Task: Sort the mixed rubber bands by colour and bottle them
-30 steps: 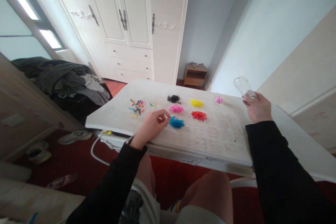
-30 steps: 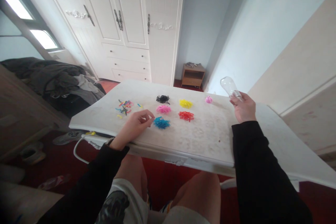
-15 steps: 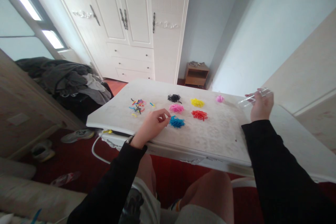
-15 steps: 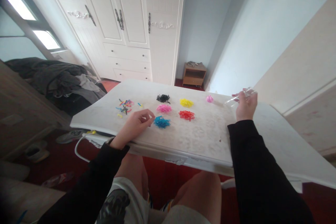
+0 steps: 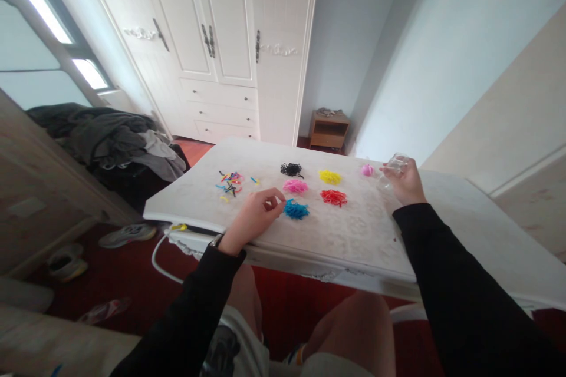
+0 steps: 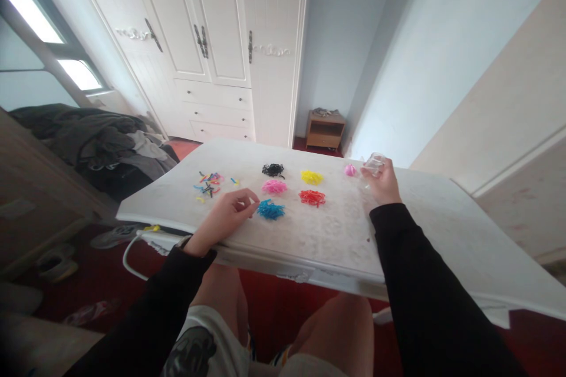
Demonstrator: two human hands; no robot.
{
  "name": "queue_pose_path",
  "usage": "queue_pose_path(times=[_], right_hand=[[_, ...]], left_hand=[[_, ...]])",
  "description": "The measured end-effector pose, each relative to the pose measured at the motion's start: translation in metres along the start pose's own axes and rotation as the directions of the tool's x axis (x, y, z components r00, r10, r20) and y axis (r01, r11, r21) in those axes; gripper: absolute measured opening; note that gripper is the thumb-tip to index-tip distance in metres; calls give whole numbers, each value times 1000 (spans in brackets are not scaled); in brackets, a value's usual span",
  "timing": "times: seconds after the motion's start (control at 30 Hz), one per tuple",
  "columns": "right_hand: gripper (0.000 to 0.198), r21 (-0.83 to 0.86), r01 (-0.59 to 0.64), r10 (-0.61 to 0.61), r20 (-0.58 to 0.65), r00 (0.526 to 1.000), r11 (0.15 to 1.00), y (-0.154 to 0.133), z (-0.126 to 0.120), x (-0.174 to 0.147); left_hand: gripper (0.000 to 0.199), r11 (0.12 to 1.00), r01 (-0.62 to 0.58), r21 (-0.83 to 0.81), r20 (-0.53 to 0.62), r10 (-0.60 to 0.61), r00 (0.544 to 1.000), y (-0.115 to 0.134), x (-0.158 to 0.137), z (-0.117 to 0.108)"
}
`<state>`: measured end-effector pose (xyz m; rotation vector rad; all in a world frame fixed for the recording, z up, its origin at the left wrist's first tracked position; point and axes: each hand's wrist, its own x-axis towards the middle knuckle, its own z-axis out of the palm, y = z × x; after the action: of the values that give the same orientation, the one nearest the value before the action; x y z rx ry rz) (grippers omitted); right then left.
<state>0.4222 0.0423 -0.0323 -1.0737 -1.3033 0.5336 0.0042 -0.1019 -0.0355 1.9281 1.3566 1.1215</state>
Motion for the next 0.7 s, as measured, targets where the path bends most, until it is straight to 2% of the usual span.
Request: queue_pose_path(times=[0.1, 0.2, 0.3, 0.4, 0.47, 0.53, 0.63, 0.7], right_hand=[[63, -22, 30, -30, -3, 1000, 999, 2, -1, -2], [66, -52, 87, -89, -50, 995, 995, -1, -1, -3], [66, -90, 95, -106, -118, 987, 991, -5, -4, -2], [60, -128, 95, -114, -147, 983, 987, -9, -8, 1], [53, -136, 127, -147, -153, 977, 983, -10, -11, 3], [47, -132, 162, -182, -156, 971, 978, -11, -11, 3], [43, -146, 150, -172, -150, 974, 978, -13, -10, 2], [44, -146, 78, -99, -145, 985, 986, -16, -10, 2]], left_hand=[[15, 1000, 0, -11, -20, 0, 1000, 2, 0, 1], [17, 999, 5, -42, -99, -9, 995, 1, -1, -7], [19, 996, 39, 81, -214, -21, 977, -8, -3, -31], [22, 953, 143, 266, -337, -47, 940, -27, -6, -67], [22, 885, 205, 419, -318, -68, 946, -42, -9, -89], [28, 853, 179, 489, -264, -51, 963, -54, -12, -105], [34, 833, 118, 540, -200, -10, 980, -63, -13, -113], [35, 825, 107, 555, -184, -4, 983, -65, -12, -112]])
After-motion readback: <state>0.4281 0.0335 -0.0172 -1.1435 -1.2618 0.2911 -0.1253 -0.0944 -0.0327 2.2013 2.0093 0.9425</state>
